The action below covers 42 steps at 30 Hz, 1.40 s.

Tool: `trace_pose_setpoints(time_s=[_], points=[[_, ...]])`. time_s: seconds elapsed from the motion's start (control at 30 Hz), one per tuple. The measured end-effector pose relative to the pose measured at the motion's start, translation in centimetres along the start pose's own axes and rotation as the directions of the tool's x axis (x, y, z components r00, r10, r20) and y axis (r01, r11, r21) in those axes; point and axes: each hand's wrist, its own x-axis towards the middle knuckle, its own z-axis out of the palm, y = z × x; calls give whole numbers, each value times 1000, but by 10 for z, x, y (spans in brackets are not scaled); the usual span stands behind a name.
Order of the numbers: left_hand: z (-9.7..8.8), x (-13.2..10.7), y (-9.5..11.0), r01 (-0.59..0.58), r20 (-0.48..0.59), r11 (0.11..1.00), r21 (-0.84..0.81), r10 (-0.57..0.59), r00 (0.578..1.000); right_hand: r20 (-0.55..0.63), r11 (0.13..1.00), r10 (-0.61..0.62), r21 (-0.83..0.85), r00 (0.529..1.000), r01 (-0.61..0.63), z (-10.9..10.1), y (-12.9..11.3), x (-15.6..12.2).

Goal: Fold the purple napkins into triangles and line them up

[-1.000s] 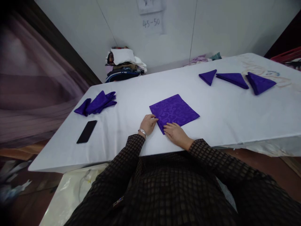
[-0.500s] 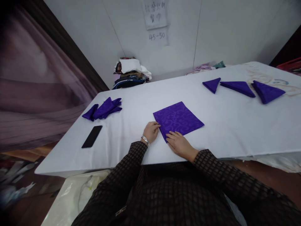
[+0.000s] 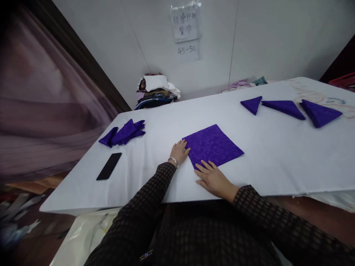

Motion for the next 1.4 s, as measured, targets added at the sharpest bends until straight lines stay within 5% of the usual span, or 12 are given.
trace_pose_setpoints(time_s=[0.4, 0.53, 0.63, 0.73, 0.83, 1.0, 1.17, 1.3, 1.4], points=[[-1, 17, -5, 93, -27, 995, 29, -92, 995, 52, 997, 43, 69, 998, -46, -6, -4, 4], [-1, 20, -10, 53, -122, 998, -30, -56, 991, 34, 997, 40, 70, 999, -42, -6, -4, 5], [-1, 11, -7, -51, -251, 995, -84, 28, 968, 37, 997, 36, 74, 999, -39, -6, -3, 5], [-2, -13, 5, -296, -311, 947, -123, 247, 918, 56, 994, 48, 92, 997, -53, -8, -4, 6], [-2, -42, 15, -494, -257, 856, -154, 448, 856, 58, 987, 65, 145, 996, -73, -15, -4, 6], [-2, -69, 21, -542, -183, 820, -182, 514, 838, -123, 977, 139, 179, 983, -116, -39, 19, -5], [-5, -67, 24, -540, -134, 831, -131, 525, 841, -328, 886, 463, 162, 823, -434, -68, 82, -28], [-5, -62, 26, -547, -94, 834, -68, 541, 836, -164, 634, 773, 193, 613, -749, -84, 117, -37], [-5, -60, 26, -553, -81, 832, -44, 549, 832, -55, 580, 814, 148, 579, -801, -93, 127, -33]])
